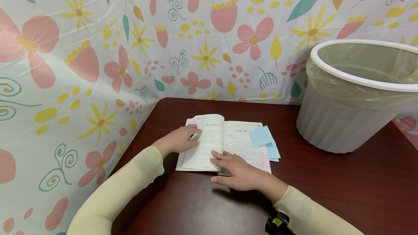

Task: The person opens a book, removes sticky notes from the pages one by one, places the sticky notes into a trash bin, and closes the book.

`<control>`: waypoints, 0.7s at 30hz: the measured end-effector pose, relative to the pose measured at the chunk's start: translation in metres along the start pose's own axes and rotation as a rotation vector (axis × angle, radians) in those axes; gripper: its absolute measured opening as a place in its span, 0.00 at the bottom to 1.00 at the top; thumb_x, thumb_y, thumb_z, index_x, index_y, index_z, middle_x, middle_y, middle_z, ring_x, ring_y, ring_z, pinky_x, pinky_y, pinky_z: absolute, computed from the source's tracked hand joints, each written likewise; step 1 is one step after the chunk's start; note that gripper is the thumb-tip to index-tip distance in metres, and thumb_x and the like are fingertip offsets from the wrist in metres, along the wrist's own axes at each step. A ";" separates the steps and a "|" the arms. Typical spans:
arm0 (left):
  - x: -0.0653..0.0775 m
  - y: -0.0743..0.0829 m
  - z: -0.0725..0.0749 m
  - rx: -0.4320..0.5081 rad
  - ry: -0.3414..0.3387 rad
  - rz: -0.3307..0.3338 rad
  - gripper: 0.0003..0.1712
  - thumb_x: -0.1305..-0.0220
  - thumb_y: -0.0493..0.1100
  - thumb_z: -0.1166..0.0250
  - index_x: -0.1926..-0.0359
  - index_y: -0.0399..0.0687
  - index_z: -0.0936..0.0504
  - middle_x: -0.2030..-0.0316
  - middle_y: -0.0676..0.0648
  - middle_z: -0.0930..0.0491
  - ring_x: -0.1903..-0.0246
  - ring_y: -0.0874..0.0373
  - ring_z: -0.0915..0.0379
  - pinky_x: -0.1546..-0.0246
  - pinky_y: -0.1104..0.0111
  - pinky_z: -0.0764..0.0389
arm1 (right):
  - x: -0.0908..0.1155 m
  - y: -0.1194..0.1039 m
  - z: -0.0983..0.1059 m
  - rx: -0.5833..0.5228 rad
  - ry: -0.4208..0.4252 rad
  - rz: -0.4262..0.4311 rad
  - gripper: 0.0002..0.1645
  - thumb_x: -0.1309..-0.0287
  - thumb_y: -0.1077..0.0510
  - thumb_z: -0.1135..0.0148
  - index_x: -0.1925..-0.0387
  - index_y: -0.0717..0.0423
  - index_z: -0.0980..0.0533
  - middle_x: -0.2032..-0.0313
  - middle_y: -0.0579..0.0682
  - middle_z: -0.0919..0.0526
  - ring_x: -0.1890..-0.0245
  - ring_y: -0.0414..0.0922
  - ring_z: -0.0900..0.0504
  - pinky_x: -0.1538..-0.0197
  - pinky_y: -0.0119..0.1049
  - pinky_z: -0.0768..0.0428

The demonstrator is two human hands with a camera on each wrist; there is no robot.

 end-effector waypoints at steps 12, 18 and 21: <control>-0.056 0.050 0.011 0.177 -0.018 -0.146 0.21 0.22 0.51 0.44 0.39 0.48 0.17 0.40 0.50 0.18 0.41 0.56 0.22 0.38 0.59 0.21 | 0.001 -0.001 0.001 0.018 -0.017 0.025 0.39 0.27 0.37 0.45 0.25 0.54 0.32 0.21 0.52 0.39 0.22 0.71 0.45 0.26 0.71 0.44; -0.082 0.068 0.017 0.194 -0.073 -0.149 0.21 0.21 0.51 0.45 0.39 0.48 0.16 0.44 0.51 0.16 0.47 0.57 0.20 0.42 0.60 0.20 | 0.008 -0.005 0.009 -0.005 -0.131 0.060 0.36 0.24 0.39 0.47 0.25 0.52 0.33 0.20 0.47 0.40 0.20 0.57 0.42 0.22 0.59 0.39; -0.092 0.076 0.016 0.176 -0.101 -0.117 0.19 0.22 0.52 0.44 0.41 0.51 0.15 0.44 0.52 0.16 0.45 0.58 0.21 0.41 0.61 0.20 | 0.013 -0.004 0.027 -0.062 -0.134 0.076 0.29 0.23 0.44 0.48 0.29 0.51 0.27 0.25 0.45 0.31 0.24 0.47 0.33 0.24 0.49 0.33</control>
Point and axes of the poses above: each hand's wrist, its own x-axis away from the middle knuckle, its own z-axis out of the back of the hand, y = z × x, the point moved 6 cm from there along -x, towards the middle knuckle
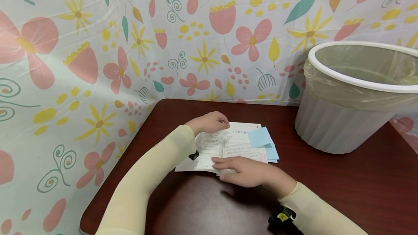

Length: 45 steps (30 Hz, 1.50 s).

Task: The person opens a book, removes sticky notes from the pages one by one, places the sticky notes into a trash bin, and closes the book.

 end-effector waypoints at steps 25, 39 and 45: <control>-0.058 0.030 -0.022 -0.060 0.011 0.022 0.23 0.26 0.55 0.40 0.38 0.50 0.18 0.40 0.51 0.18 0.40 0.57 0.22 0.36 0.64 0.22 | 0.053 0.141 0.089 -0.079 0.422 -0.507 0.35 0.26 0.39 0.44 0.33 0.62 0.24 0.35 0.65 0.21 0.34 0.62 0.24 0.35 0.63 0.25; -0.060 0.036 -0.045 -0.076 -0.161 0.051 0.25 0.29 0.57 0.36 0.36 0.53 0.18 0.37 0.55 0.20 0.37 0.59 0.25 0.35 0.62 0.24 | 0.058 0.163 0.086 -0.088 0.426 -0.554 0.34 0.26 0.41 0.44 0.33 0.63 0.24 0.34 0.67 0.23 0.33 0.63 0.26 0.35 0.64 0.26; -0.057 0.041 -0.050 -0.138 -0.210 0.086 0.36 0.35 0.56 0.30 0.28 0.56 0.26 0.28 0.56 0.28 0.27 0.58 0.34 0.28 0.64 0.30 | 0.058 0.163 0.089 -0.047 0.455 -0.522 0.33 0.28 0.46 0.40 0.32 0.64 0.26 0.33 0.68 0.24 0.32 0.66 0.27 0.34 0.66 0.27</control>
Point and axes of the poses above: each hand's wrist, its own x-axis away from the middle knuckle, its own z-axis out of the back of the hand, y = z × x, the point moved 6 cm from there along -x, towards the middle knuckle
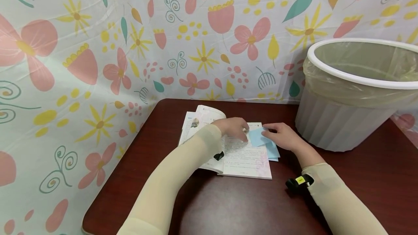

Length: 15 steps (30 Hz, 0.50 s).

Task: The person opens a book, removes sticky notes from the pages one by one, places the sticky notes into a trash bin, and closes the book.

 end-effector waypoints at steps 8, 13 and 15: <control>0.004 0.001 -0.005 -0.025 -0.017 0.097 0.45 0.42 0.58 0.24 0.25 0.64 0.31 0.25 0.61 0.34 0.26 0.61 0.38 0.30 0.62 0.29 | -0.001 -0.005 -0.001 -0.004 0.000 0.062 0.35 0.31 0.61 0.41 0.25 0.59 0.34 0.30 0.66 0.27 0.29 0.64 0.29 0.31 0.66 0.29; 0.000 0.001 -0.008 -0.034 -0.012 0.118 0.46 0.43 0.58 0.23 0.25 0.63 0.31 0.26 0.61 0.32 0.27 0.61 0.35 0.32 0.62 0.27 | -0.001 -0.004 -0.002 -0.040 0.007 0.055 0.37 0.30 0.63 0.45 0.22 0.57 0.39 0.33 0.66 0.23 0.33 0.61 0.23 0.36 0.60 0.21; -0.001 0.002 -0.008 -0.044 -0.017 0.128 0.47 0.44 0.58 0.23 0.24 0.63 0.31 0.26 0.61 0.31 0.28 0.62 0.34 0.32 0.63 0.27 | -0.001 -0.004 -0.002 -0.048 0.011 0.053 0.37 0.30 0.63 0.46 0.22 0.57 0.39 0.34 0.67 0.23 0.35 0.61 0.21 0.38 0.58 0.20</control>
Point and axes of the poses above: each hand's wrist, its own x-axis away from the middle knuckle, its own z-axis out of the back of the hand, y = z × x, the point moved 6 cm from there along -x, towards the middle knuckle
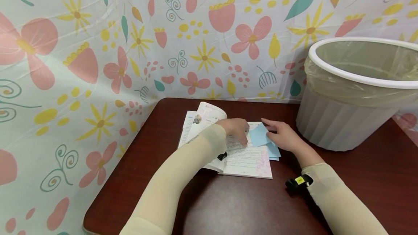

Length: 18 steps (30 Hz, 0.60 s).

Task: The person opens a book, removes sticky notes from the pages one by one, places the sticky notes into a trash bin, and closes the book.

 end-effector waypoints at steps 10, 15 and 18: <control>0.002 0.002 0.004 -0.012 -0.026 0.044 0.49 0.44 0.58 0.24 0.23 0.66 0.34 0.25 0.62 0.34 0.28 0.64 0.37 0.30 0.64 0.30 | 0.001 -0.002 0.000 0.000 0.032 0.021 0.27 0.31 0.66 0.47 0.32 0.61 0.25 0.38 0.66 0.20 0.43 0.58 0.16 0.45 0.54 0.15; 0.003 0.000 0.003 0.017 -0.019 0.058 0.48 0.45 0.58 0.22 0.24 0.67 0.32 0.25 0.62 0.34 0.27 0.63 0.38 0.29 0.62 0.30 | 0.002 -0.002 0.000 -0.029 0.013 0.009 0.26 0.34 0.67 0.48 0.36 0.61 0.21 0.40 0.67 0.18 0.64 0.49 0.18 0.64 0.38 0.16; 0.003 -0.001 0.002 0.025 -0.014 0.044 0.48 0.45 0.58 0.23 0.24 0.65 0.31 0.25 0.61 0.33 0.26 0.62 0.37 0.29 0.61 0.29 | 0.002 -0.003 0.000 -0.035 0.002 0.013 0.26 0.35 0.68 0.48 0.38 0.61 0.20 0.42 0.68 0.17 0.77 0.44 0.27 0.74 0.34 0.25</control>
Point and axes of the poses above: each hand's wrist, its own x-axis away from the middle knuckle, its own z-axis out of the back of the hand, y = z × x, the point moved 6 cm from there along -x, towards the middle knuckle
